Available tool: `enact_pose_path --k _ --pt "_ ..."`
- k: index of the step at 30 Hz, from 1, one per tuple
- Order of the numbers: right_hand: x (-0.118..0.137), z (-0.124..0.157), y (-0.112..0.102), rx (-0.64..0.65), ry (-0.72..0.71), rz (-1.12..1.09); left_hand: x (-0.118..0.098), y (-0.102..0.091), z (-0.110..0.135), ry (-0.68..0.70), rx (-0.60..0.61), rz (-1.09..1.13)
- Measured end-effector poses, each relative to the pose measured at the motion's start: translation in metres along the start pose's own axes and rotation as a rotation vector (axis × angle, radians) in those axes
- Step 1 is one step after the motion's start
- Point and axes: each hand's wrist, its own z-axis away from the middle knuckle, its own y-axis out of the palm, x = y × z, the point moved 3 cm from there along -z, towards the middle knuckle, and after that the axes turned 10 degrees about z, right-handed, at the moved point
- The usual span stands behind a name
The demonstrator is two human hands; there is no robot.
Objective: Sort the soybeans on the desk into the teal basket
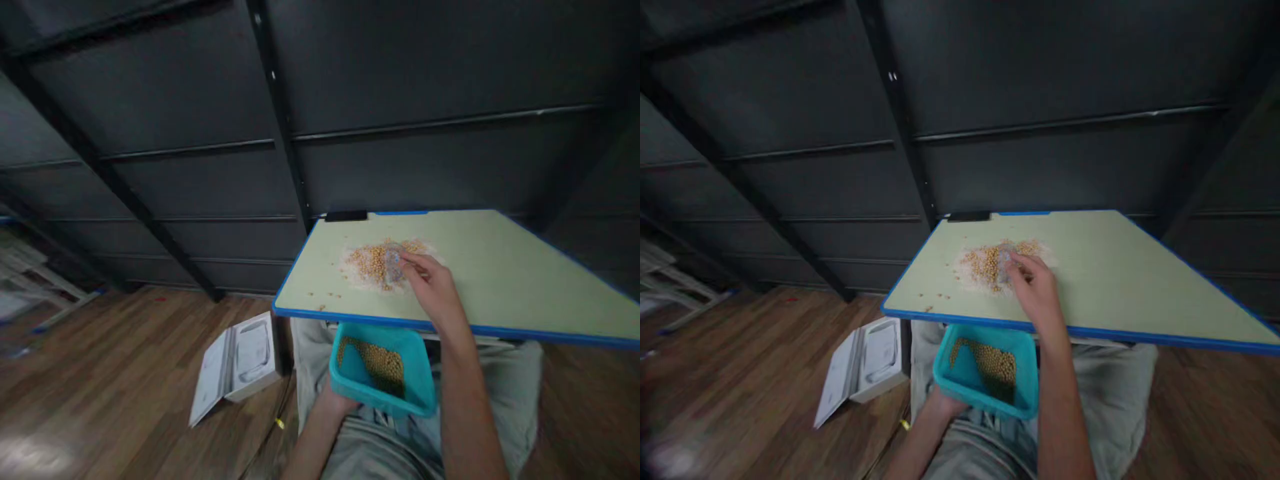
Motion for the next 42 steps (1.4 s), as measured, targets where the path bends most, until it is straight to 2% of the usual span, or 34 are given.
enact_pose_path --k 8,21,32,42 --pt "-0.007 0.0 0.004 0.081 -0.023 0.007 -0.002 0.007 -0.005 -0.004 0.07 -0.028" --pt "-0.008 0.0 0.005 0.119 0.013 -0.057 -0.003 0.025 -0.002 0.001 0.137 0.017" --pt "-0.01 -0.001 0.006 0.128 0.011 -0.055 -0.003 0.017 0.0 0.02 0.153 0.026" --pt "-0.01 -0.001 0.005 0.128 0.008 -0.049 -0.007 0.021 0.001 0.018 0.177 -0.046"
